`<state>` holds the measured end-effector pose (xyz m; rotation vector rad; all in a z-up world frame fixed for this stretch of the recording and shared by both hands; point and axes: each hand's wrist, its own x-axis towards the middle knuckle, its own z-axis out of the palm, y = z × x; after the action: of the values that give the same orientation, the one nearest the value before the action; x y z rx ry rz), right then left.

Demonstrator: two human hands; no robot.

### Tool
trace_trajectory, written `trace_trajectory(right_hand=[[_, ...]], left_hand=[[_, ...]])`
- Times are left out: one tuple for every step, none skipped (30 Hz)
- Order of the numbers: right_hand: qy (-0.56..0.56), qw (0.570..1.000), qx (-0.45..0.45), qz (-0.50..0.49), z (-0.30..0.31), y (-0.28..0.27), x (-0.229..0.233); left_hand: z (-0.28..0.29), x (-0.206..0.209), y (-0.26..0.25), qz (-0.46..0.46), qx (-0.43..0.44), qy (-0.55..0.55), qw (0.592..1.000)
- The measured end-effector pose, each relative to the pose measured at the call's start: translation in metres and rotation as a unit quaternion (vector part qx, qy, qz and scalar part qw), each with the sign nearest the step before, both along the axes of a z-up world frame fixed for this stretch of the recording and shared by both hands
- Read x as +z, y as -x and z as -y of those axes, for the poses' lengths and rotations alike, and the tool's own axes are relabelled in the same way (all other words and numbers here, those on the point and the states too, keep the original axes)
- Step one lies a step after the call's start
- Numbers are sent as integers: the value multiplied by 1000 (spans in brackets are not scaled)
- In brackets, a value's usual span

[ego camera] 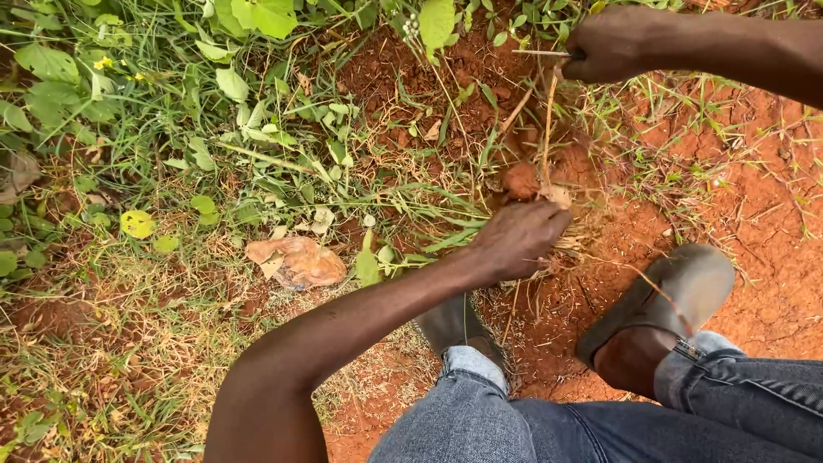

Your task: The person pulls plants and weeds from the soil by hand and with small scissors.

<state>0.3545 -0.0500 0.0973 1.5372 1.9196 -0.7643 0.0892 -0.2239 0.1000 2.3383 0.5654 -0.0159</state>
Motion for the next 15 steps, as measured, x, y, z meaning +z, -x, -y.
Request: trace_trajectory(right_hand=[[-5,1000,24,5,1,0,-1],[-9,999,50,11,0,0,-2],[-6,999,51,12,4,0,-1],[0,999,53,-2,4,2,0],[5,998,56,-17,5,3,2],[5,998,57,-18,7,7,2],[27,998,45,-45,9,11,3],[48,996,31,-72,12,14,4],[47,996,31,-73,11,23,8],[53,995,26,-80,13,29,13],[58,994,21,-86,15,34,18],[59,994,20,-87,16,34,15],[37,994,40,-97,18,34,11],[13,992,61,-107,16,34,8],[13,992,62,-108,15,30,-1]], left_hand=[[2,2,-1,43,-1,9,999],[5,4,-4,88,-1,19,996],[4,3,-6,89,0,21,996],[2,1,-7,54,17,16,998],[-1,0,-8,19,33,11,999],[-5,3,-6,17,35,11,999],[-9,7,-4,-3,43,14,999],[-13,10,-3,-22,50,17,998],[-24,23,2,-23,50,16,998],[-32,36,5,-50,78,52,994],[-41,48,8,-77,106,87,988],[-47,40,9,-77,104,88,988],[-53,32,10,-106,129,75,983],[-61,24,12,-135,157,59,977],[-64,0,12,-135,157,59,977]])
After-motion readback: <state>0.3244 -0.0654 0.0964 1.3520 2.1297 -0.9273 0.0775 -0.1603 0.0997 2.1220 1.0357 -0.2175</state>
